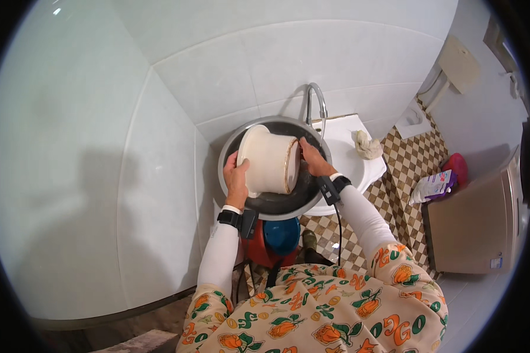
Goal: Washing a bucket in a utility sink and then wiping down a counter and kitchen items in a rustic kitchen area.
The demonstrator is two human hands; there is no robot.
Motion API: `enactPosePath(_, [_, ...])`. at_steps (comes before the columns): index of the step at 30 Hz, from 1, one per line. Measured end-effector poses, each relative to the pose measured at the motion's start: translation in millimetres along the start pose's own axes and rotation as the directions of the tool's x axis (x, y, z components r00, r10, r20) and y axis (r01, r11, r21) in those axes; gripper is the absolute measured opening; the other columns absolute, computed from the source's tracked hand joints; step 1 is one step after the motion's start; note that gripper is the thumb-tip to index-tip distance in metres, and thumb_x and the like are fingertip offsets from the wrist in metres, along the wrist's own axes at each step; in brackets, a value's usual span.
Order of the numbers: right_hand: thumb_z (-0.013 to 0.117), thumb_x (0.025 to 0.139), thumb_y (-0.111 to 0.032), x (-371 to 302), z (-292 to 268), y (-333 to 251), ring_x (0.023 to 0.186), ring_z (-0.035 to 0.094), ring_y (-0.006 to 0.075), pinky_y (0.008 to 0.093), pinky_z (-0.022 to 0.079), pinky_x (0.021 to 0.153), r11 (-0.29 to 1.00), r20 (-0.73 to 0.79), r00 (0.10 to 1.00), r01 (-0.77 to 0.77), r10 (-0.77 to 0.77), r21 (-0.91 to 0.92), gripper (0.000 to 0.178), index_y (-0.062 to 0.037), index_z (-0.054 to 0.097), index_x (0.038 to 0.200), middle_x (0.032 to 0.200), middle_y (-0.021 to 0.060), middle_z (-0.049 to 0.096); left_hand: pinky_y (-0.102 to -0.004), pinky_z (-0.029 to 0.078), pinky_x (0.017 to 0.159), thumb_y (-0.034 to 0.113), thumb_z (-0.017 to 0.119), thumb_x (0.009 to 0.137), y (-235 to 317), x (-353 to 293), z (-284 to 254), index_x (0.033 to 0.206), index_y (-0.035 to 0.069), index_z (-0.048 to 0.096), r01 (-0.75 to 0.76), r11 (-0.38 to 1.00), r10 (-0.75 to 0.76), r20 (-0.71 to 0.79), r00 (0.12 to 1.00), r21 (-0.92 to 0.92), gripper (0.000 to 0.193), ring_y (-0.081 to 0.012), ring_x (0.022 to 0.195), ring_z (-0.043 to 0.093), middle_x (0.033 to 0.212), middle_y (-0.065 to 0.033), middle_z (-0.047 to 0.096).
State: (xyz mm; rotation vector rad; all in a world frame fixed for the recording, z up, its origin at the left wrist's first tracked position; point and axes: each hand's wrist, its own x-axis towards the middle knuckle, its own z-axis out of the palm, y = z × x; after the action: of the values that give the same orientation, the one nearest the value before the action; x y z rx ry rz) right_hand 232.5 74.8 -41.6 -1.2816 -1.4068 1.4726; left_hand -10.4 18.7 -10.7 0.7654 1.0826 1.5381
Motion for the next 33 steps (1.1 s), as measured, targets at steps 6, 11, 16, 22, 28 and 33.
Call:
enactPosePath(6, [0.038,0.094,-0.042,16.6,7.4,-7.4,0.119,0.047,0.0242,0.0359,0.037,0.096,0.963,-0.248,0.943,-0.175,0.224,0.205,0.056,0.0005,0.046,0.129,0.131,0.0148,0.049,-0.0307,0.045,0.089,-0.002,0.059,0.078,-3.1,-4.3,6.2,0.120,0.002,0.050,0.067,0.987,-0.056,0.078,0.995,-0.144,0.042,-0.0195,0.102,0.056,0.114,-0.0104,0.057])
enactPosePath(11, [0.046,0.094,-0.039,22.3,15.2,10.2,0.108,0.051,0.0173,0.0311,0.039,0.092,0.993,-0.264,0.959,-0.081,0.101,0.084,0.050,-0.0031,0.049,0.128,0.118,0.0081,0.057,-0.0304,0.048,0.081,0.012,0.064,0.083,27.5,14.5,-5.3,0.118,-0.001,0.052,0.115,0.940,-0.209,0.277,0.938,0.321,0.040,-0.0192,0.095,0.059,0.107,-0.0112,0.061])
enactPosePath(16, [0.045,0.095,-0.035,34.3,9.7,32.5,0.105,0.055,0.0212,0.0352,0.045,0.083,0.912,-0.244,0.913,-0.235,0.326,0.336,0.041,0.0006,0.058,0.110,0.114,0.0085,0.060,-0.0308,0.050,0.077,0.028,0.060,0.090,27.1,25.0,-2.8,0.115,-0.006,0.056,0.117,0.936,-0.152,0.081,0.985,0.332,0.042,-0.0187,0.089,0.062,0.104,-0.0123,0.064])
enactPosePath(22, [0.045,0.095,-0.031,44.4,-60.6,104.8,0.096,0.060,0.0241,0.0374,0.051,0.080,0.692,-0.466,0.879,-0.275,-0.099,-0.668,0.031,-0.0056,0.059,0.105,0.099,0.0086,0.062,-0.0312,0.050,0.077,0.029,0.060,0.090,9.2,40.4,26.2,0.116,-0.006,0.055,0.108,0.940,-0.141,0.080,0.987,0.323,0.043,-0.0189,0.087,0.062,0.103,-0.0126,0.063])
enactPosePath(28, [0.044,0.096,-0.029,3.4,18.1,-44.0,0.101,0.058,0.0244,0.0359,0.050,0.086,0.540,0.035,0.988,-0.112,0.151,0.834,0.033,-0.0006,0.057,0.108,0.106,0.0105,0.060,-0.0331,0.051,0.077,0.031,0.060,0.090,11.7,34.6,-23.6,0.113,-0.005,0.056,0.161,0.969,-0.155,-0.049,0.987,0.185,0.043,-0.0205,0.087,0.062,0.102,-0.0123,0.064])
enactPosePath(33, [0.045,0.096,-0.032,-34.6,6.9,-118.1,0.109,0.054,0.0213,0.0355,0.047,0.088,0.995,0.169,0.985,0.000,-0.017,0.099,0.038,-0.0041,0.055,0.119,0.114,0.0088,0.057,-0.0321,0.051,0.075,0.030,0.061,0.089,19.0,34.2,-8.1,0.112,-0.007,0.057,0.128,0.974,-0.128,-0.012,0.992,0.189,0.043,-0.0192,0.085,0.063,0.101,-0.0116,0.064])
